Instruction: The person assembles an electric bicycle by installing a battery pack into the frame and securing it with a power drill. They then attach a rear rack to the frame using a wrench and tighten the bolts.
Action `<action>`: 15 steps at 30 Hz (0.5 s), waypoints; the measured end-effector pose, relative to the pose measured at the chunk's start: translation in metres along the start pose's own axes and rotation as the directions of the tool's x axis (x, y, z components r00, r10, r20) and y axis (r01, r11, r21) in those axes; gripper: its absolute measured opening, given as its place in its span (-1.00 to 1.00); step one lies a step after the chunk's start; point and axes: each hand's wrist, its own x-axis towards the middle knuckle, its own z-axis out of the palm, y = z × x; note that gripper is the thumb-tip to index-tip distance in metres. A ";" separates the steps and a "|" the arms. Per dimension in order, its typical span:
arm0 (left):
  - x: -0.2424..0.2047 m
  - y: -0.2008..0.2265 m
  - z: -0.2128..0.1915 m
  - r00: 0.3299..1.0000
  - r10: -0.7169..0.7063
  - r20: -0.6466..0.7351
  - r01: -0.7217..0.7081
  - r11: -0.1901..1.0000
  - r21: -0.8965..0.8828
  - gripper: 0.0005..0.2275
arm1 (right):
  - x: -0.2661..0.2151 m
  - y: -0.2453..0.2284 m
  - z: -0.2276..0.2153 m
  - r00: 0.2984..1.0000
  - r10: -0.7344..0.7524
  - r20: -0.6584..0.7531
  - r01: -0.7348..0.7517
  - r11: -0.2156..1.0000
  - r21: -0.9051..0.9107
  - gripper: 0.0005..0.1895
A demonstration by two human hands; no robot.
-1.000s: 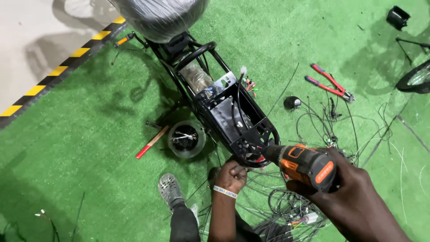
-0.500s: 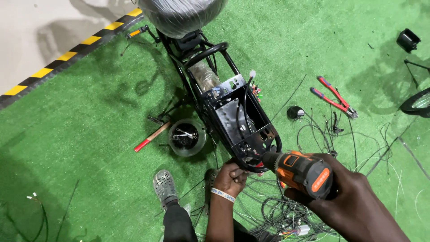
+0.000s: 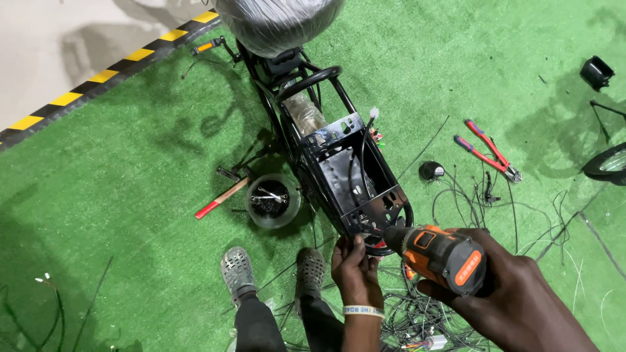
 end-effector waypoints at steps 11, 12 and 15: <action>0.004 0.010 0.005 0.990 0.053 -0.131 -0.038 0.993 0.113 -0.42 | -0.005 -0.015 -0.005 0.991 0.107 0.081 -0.099 0.990 -0.097 -0.46; 0.007 0.008 0.002 0.990 0.051 -0.132 -0.036 0.993 0.114 -0.42 | -0.005 -0.014 -0.005 0.991 0.109 0.081 -0.101 0.990 -0.098 -0.46; 0.015 0.004 -0.001 0.994 0.061 -0.091 -0.054 0.995 0.081 -0.52 | -0.005 -0.014 -0.004 0.993 0.085 0.086 -0.079 0.994 -0.076 -0.49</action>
